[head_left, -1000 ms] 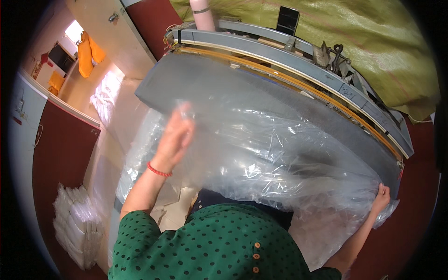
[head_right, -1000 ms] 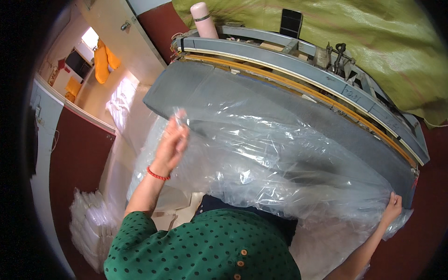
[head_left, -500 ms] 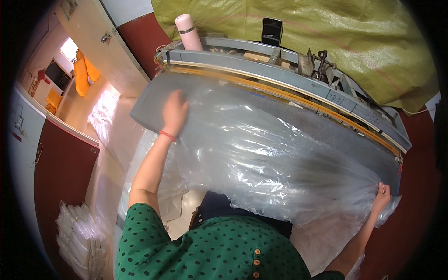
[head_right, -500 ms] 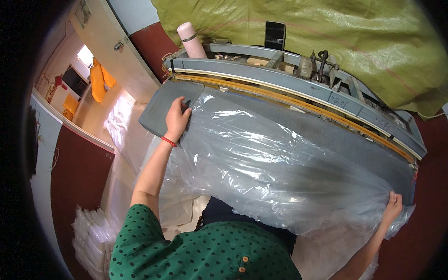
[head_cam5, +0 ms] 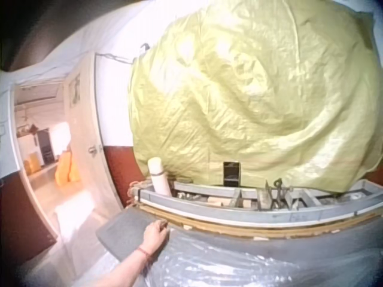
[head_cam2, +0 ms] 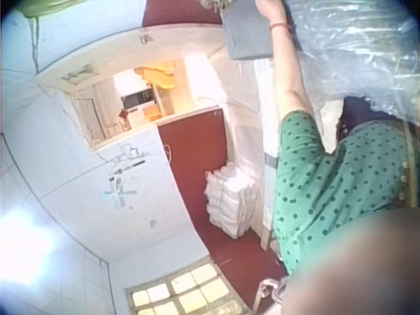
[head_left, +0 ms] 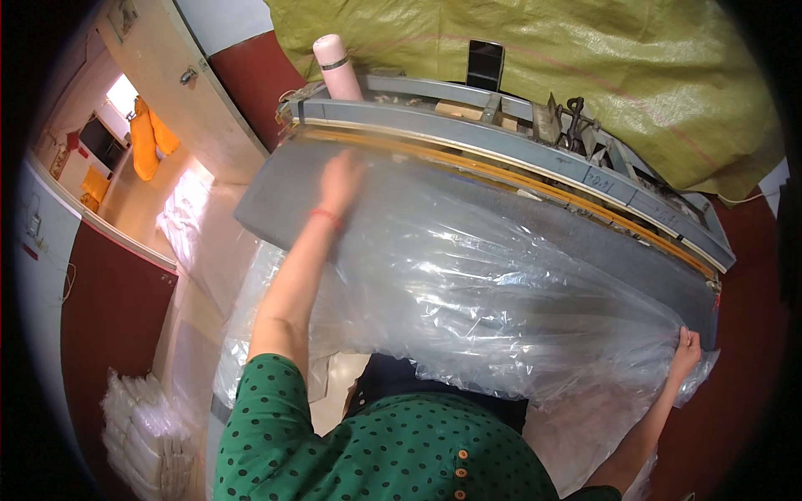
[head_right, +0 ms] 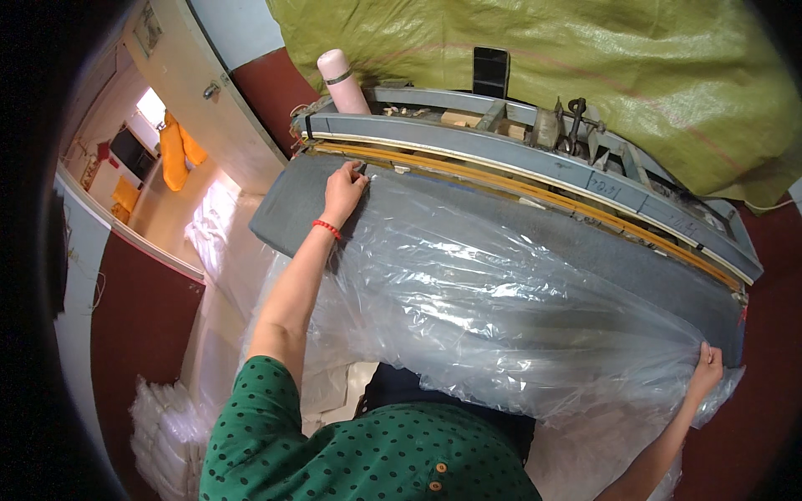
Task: The person pulls and fits a large plastic sheet onto a manufacturing machine by hand.
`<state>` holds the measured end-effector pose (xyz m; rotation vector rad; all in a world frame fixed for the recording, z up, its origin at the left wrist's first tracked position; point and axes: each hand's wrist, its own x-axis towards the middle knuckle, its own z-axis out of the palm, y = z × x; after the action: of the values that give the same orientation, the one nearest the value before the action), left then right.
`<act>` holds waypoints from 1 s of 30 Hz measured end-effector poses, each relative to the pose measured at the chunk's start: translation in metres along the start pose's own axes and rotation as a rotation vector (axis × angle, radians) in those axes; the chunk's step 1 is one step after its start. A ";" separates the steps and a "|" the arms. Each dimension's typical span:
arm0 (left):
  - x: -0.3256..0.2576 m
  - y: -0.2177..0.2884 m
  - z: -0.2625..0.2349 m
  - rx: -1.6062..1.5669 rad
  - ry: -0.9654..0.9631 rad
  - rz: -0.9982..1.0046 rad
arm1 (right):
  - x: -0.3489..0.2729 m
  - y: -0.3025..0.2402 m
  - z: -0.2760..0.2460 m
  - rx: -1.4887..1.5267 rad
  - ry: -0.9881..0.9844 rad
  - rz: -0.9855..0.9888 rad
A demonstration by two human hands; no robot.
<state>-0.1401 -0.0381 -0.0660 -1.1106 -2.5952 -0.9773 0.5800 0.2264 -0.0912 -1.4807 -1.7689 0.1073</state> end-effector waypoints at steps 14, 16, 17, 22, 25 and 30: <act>0.021 -0.012 0.041 -0.263 0.407 -0.125 | 0.059 0.004 0.069 0.439 0.181 0.128; 0.036 -0.014 0.046 -0.307 0.455 -0.170 | 0.081 0.009 0.095 0.419 0.248 0.048; 0.043 -0.026 0.046 -0.331 0.495 -0.162 | 0.090 -0.002 0.112 0.486 0.239 0.088; 0.068 -0.037 0.058 -0.342 0.476 -0.221 | 0.113 -0.018 0.143 0.501 0.296 0.126; 0.063 -0.024 0.052 -0.385 0.492 -0.278 | 0.109 -0.034 0.140 0.463 0.301 0.191; 0.072 -0.039 0.058 -0.246 0.706 -0.299 | 0.116 -0.024 0.128 0.348 0.388 0.134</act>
<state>-0.2122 0.0212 -0.1036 -0.3018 -2.1092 -1.4561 0.4837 0.3716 -0.1036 -1.2644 -1.2677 0.1742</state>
